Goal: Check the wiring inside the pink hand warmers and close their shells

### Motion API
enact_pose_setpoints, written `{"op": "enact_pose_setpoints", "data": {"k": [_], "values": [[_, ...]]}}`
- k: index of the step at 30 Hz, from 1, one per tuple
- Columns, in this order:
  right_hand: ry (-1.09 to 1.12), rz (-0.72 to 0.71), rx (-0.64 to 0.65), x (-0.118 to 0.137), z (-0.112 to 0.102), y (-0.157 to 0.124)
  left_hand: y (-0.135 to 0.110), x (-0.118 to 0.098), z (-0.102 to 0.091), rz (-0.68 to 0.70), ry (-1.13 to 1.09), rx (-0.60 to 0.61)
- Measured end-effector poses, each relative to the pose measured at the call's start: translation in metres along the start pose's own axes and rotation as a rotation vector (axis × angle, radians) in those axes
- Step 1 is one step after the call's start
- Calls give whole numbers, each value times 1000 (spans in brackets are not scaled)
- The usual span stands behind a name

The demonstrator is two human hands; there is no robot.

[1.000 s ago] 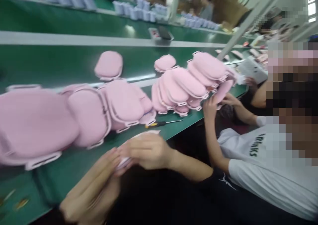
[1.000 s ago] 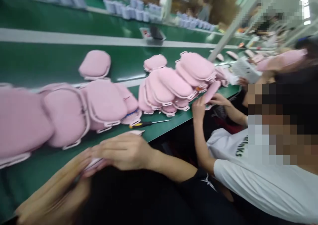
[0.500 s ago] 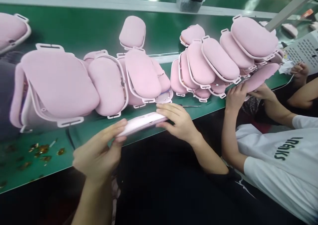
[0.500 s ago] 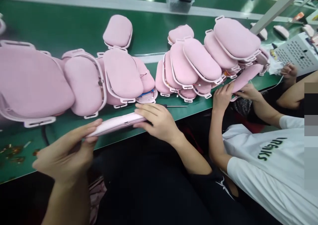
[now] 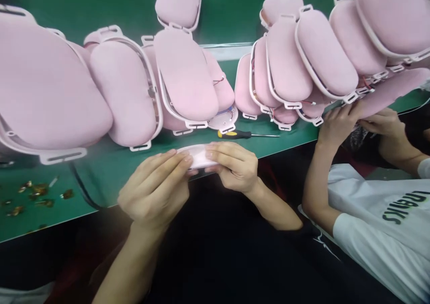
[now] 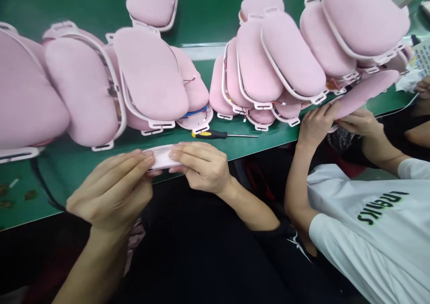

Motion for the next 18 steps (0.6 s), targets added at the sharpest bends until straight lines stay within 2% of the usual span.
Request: {"op": "enact_pose_setpoints", "data": {"k": [3,9,11,15,18], "values": [[-14,12,-29,3,-2,5,3,-2,-3,-34,8,-1],[74,-113,-55,10,-15,14,13,5,-12,-39,-5,200],[73,-87,-59,7,-18,14,12,7,-12,-28,2,223],[24,-19,6,9,-28,15,11,0,-16,23,-2,123],[-59,-155,18,24,-45,25,20,-7,-20,68,-18,58]]}}
Point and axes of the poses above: each hand's wrist, its own y-axis towards the middle knuckle, its own z-axis out of the palm, x = y × z, the point moved 2 cm from there along y, towards the middle knuckle, and after that the axes turned 5 degrees about z, right-handed, at the moved point
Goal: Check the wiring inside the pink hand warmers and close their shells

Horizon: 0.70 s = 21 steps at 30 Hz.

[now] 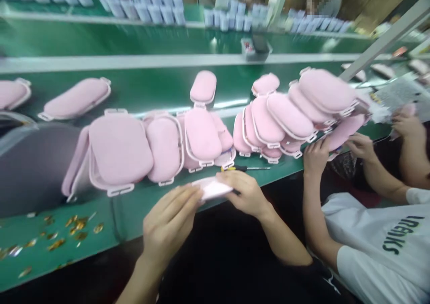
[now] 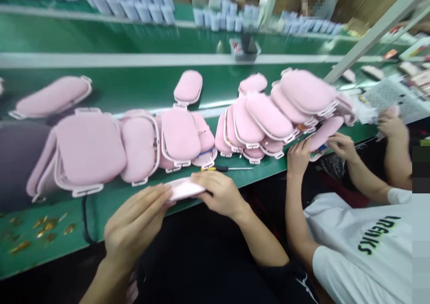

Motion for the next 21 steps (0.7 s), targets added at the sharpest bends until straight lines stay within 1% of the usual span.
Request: {"op": "enact_pose_setpoints", "data": {"k": [2,3,4,5,6,7,8,9,10,11,13,14,15,17,19,21], "values": [[-103,-119,-51,9,-15,16,10,1,-5,-8,53,-66],[-152,-143,-100,11,-24,28,14,4,-8,-26,99,-123],[-190,-126,-158,12,-34,43,18,7,-11,-45,142,-197],[-214,-66,-220,11,-45,62,19,11,-13,-59,170,-277],[-228,31,-270,7,-57,85,18,15,-13,-64,182,-347],[-239,159,-301,1,-69,110,15,18,-12,-64,177,-396],[-262,298,-294,-6,-81,138,9,22,-8,-64,163,-422],[-302,427,-249,-15,-92,168,2,25,-2,-76,161,-422],[-363,564,-165,-26,-102,198,-7,28,4,-104,168,-409],[-430,705,-47,-38,-109,226,-15,31,12,-126,179,-390],[-483,826,52,-61,-121,274,-32,36,24,-179,178,-368],[-506,884,103,-73,-123,291,-38,39,29,-183,163,-356],[-529,935,148,-85,-123,303,-43,41,33,-174,142,-343],[-587,1023,245,-106,-118,315,-51,46,39,-138,93,-306],[-665,1072,347,-125,-110,317,-57,50,44,-125,72,-273],[-761,1076,454,-140,-103,316,-63,52,51,-164,57,-256]]}}
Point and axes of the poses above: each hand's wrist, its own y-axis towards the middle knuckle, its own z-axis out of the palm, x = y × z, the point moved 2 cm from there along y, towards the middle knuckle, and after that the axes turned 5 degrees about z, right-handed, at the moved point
